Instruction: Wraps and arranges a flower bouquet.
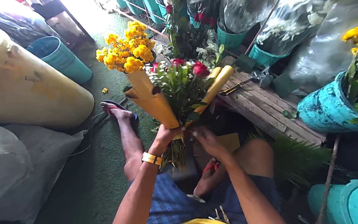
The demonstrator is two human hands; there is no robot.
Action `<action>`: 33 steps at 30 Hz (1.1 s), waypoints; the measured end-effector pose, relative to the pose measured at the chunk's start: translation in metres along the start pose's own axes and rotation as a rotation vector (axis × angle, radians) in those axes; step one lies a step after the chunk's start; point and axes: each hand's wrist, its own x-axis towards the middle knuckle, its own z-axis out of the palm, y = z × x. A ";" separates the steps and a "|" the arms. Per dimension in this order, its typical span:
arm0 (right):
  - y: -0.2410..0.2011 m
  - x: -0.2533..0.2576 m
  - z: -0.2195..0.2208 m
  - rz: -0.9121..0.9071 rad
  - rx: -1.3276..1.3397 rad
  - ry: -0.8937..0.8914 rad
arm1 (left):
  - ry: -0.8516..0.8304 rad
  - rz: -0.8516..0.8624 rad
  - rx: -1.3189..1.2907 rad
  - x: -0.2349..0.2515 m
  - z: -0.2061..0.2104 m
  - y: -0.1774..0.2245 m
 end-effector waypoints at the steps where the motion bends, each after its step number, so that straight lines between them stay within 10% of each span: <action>1: -0.006 0.002 -0.017 -0.043 -0.070 0.111 | 0.004 0.014 0.028 0.016 0.004 0.000; 5: -0.048 0.024 -0.066 -0.494 -0.222 0.643 | 0.020 0.090 0.033 0.095 0.034 -0.005; 10: -0.114 0.087 -0.075 -0.921 -0.524 0.818 | 0.072 0.032 0.180 0.162 0.046 -0.033; 16: -0.132 0.164 -0.054 -0.827 -0.907 0.778 | 0.138 -0.107 0.551 0.136 0.035 -0.031; 21: -0.151 0.197 -0.064 -0.975 -0.958 0.753 | 0.174 0.142 0.597 0.127 0.033 -0.044; 27: -0.133 0.256 -0.101 -0.359 -1.023 0.903 | 0.122 0.109 0.583 0.131 0.034 -0.047; 33: -0.154 0.174 -0.111 -0.617 -0.726 0.922 | 0.225 0.136 0.795 0.091 -0.001 0.004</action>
